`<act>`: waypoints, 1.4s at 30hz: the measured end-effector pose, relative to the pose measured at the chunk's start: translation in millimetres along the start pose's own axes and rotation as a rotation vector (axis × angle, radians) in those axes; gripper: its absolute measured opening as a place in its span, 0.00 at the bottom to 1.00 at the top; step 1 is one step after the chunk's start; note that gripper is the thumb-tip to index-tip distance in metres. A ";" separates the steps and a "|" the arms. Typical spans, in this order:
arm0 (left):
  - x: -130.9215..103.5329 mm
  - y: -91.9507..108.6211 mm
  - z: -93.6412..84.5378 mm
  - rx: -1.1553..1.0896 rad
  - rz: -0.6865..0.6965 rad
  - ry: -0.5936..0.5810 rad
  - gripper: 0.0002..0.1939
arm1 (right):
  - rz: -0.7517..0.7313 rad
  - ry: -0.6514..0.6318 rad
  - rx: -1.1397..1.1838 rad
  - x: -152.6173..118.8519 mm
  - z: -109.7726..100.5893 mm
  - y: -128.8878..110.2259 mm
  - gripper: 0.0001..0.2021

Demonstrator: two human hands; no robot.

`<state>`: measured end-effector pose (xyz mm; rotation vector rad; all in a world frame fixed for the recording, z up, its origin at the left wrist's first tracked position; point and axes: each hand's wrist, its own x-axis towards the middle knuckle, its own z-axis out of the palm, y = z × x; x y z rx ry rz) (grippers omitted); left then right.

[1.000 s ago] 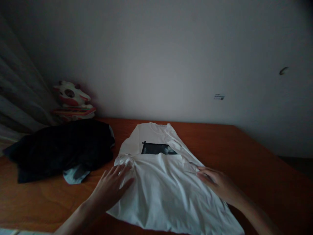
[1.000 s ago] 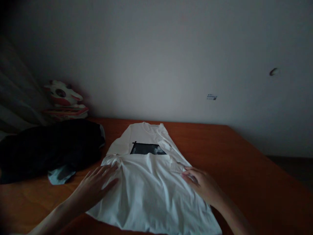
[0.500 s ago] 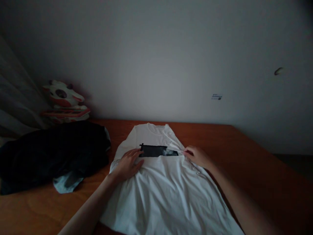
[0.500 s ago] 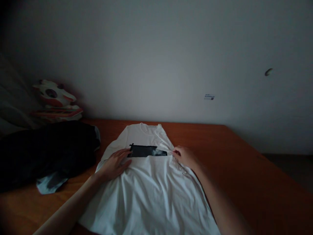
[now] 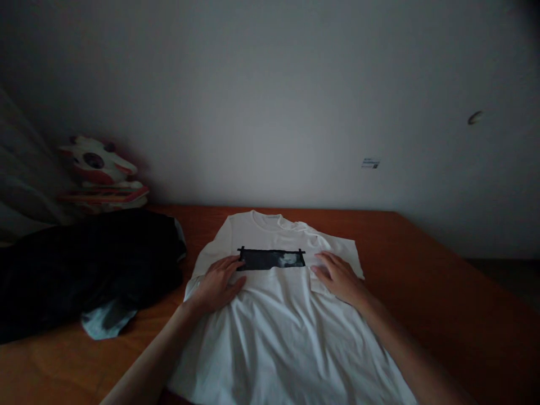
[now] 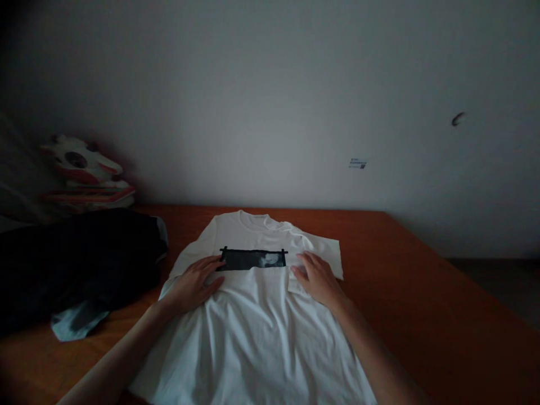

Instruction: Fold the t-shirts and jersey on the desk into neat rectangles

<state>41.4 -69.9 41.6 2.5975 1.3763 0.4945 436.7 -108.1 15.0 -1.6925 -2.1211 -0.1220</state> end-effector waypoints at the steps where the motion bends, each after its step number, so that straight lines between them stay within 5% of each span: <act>1: -0.1 0.0 0.1 0.002 -0.002 0.004 0.25 | 0.016 -0.036 -0.040 1.7 0.0 -2.4 0.21; 6: -0.2 0.1 1.4 -0.001 0.006 0.032 0.23 | 0.102 -0.125 -0.190 38.2 -13.6 1.4 0.20; 11: -1.4 -2.1 3.9 -0.013 -0.008 0.036 0.22 | -0.279 -0.176 -0.113 84.4 1.1 -11.7 0.20; 15: -1.5 -3.8 5.4 -0.031 -0.010 0.043 0.22 | -0.384 -0.302 -0.151 114.8 17.7 -4.4 0.22; 21: 0.8 -0.7 1.0 -0.047 -0.028 0.011 0.23 | 0.104 -0.250 -0.325 152.2 7.1 37.0 0.25; 27: 1.3 2.3 -1.5 -0.045 -0.038 -0.004 0.24 | 0.065 -0.245 -0.298 118.1 12.2 -4.2 0.20; 32: -0.4 -3.6 0.7 -0.057 -0.033 0.004 0.27 | 0.232 -0.158 -0.217 65.3 29.3 -46.0 0.25; 38: -6.6 -50.6 -7.4 -0.099 -0.106 0.109 0.29 | 0.333 -0.092 -0.128 41.2 42.3 -36.1 0.26; 42: -10.3 -83.5 -17.5 -0.273 -0.326 0.226 0.25 | 0.338 -0.100 -0.103 40.1 44.5 -26.4 0.26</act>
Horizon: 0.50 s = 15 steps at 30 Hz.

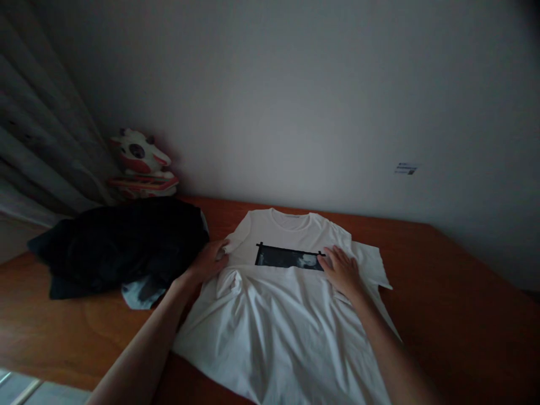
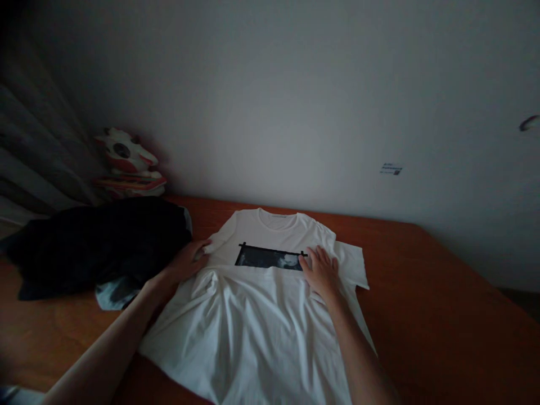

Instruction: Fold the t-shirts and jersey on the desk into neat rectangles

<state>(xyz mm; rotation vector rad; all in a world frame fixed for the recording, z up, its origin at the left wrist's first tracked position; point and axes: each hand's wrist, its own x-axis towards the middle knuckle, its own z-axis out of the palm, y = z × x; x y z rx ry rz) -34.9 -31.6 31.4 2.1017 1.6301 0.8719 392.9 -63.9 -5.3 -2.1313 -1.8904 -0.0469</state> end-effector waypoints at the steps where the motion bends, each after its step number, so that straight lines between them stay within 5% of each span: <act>1: 2.0 -3.6 -3.0 -0.063 -0.070 0.053 0.22 | -0.002 -0.001 0.002 0.5 0.7 1.4 0.26; 9: 19.4 -18.0 -15.4 -0.189 -0.311 0.437 0.17 | -0.076 0.060 0.032 0.7 6.6 28.5 0.24; 15: 18.1 -32.1 -28.1 -0.116 -0.387 0.529 0.15 | -0.113 0.063 0.013 -7.4 6.2 52.1 0.26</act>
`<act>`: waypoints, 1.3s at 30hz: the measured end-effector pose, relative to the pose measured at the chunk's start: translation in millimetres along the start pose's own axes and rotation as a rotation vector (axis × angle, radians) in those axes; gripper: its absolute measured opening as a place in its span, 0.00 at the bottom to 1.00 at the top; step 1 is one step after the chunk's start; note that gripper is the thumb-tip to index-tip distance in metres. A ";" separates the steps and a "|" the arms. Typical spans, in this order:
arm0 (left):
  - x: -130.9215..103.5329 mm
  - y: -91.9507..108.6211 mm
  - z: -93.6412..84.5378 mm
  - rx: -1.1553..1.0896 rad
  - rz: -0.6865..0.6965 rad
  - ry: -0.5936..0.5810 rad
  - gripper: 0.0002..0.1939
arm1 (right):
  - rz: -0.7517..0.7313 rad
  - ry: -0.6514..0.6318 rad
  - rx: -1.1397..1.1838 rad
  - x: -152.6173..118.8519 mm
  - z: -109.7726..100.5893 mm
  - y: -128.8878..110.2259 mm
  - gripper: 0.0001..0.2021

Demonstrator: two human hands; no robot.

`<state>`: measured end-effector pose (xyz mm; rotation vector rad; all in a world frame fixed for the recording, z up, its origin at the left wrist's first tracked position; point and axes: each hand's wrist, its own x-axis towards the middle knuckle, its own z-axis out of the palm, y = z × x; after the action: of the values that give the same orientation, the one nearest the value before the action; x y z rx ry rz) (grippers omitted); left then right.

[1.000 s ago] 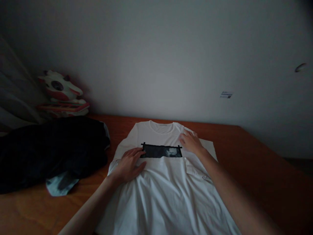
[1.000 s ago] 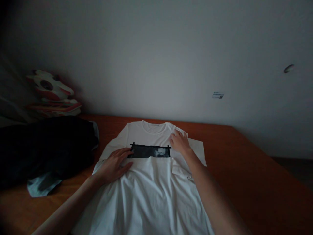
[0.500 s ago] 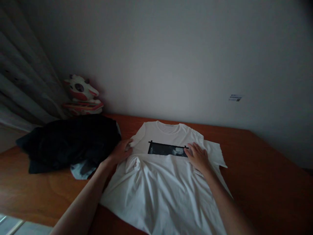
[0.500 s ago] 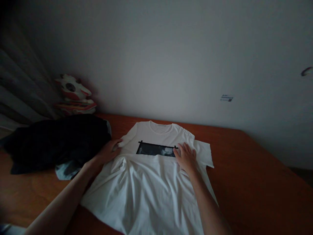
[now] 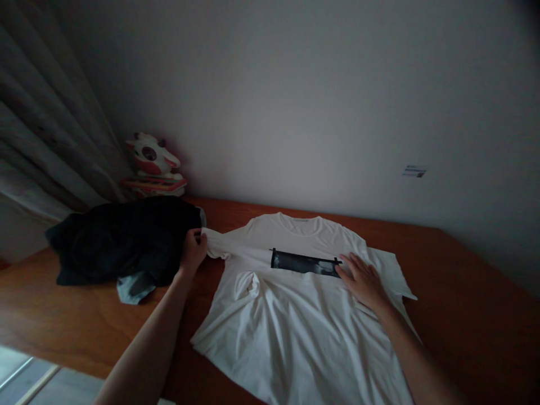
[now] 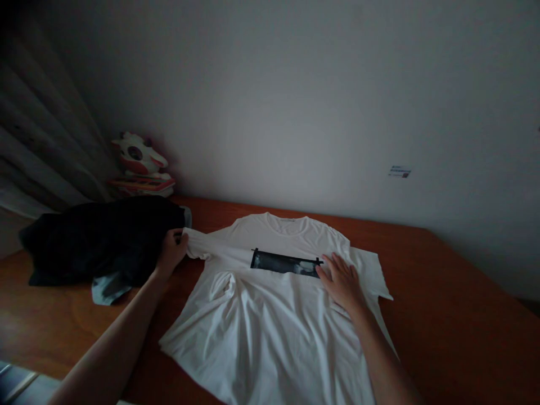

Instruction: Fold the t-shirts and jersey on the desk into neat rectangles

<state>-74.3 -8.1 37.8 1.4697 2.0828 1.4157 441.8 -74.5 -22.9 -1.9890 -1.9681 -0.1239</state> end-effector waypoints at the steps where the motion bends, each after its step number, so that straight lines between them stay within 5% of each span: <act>1: -2.4 0.5 -1.9 0.024 0.014 0.003 0.15 | -0.006 0.002 -0.007 -1.3 0.6 0.8 0.26; 4: -16.1 11.8 -2.5 0.095 0.130 0.003 0.21 | -0.005 0.005 -0.034 -3.1 2.1 -0.9 0.26; 6: -27.1 27.7 4.1 0.145 0.328 -0.070 0.21 | 0.009 0.001 -0.046 -3.1 1.6 -3.6 0.26; 10: -38.8 65.6 36.9 0.248 0.764 -0.461 0.19 | 0.023 -0.018 -0.039 -2.6 -4.4 -8.5 0.26; 14: -30.5 80.2 76.6 0.424 0.633 -0.694 0.27 | 0.040 -0.042 -0.028 -3.1 -10.4 -11.8 0.27; 20: -1.1 62.0 100.0 0.579 0.395 -0.656 0.33 | 0.045 -0.036 0.073 -1.3 -9.1 -13.1 0.29; 26: -1.2 67.4 88.6 0.567 0.515 -0.625 0.27 | -0.003 0.087 0.423 8.7 -26.8 3.0 0.26; 31: -40.9 50.4 63.2 0.450 0.776 -0.676 0.27 | 0.124 -0.055 0.183 1.3 -39.3 23.4 0.26; 35: -45.1 27.4 51.1 0.615 0.684 -0.676 0.37 | 0.179 -0.228 -0.033 -1.5 -38.4 22.8 0.28; 39: -23.0 20.4 51.1 0.670 0.641 -0.674 0.36 | 0.051 -0.155 -0.041 6.6 -40.2 27.8 0.26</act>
<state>-18.3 3.0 20.6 2.5675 1.7460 0.1704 476.3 -79.7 11.9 -2.1312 -2.0212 0.0029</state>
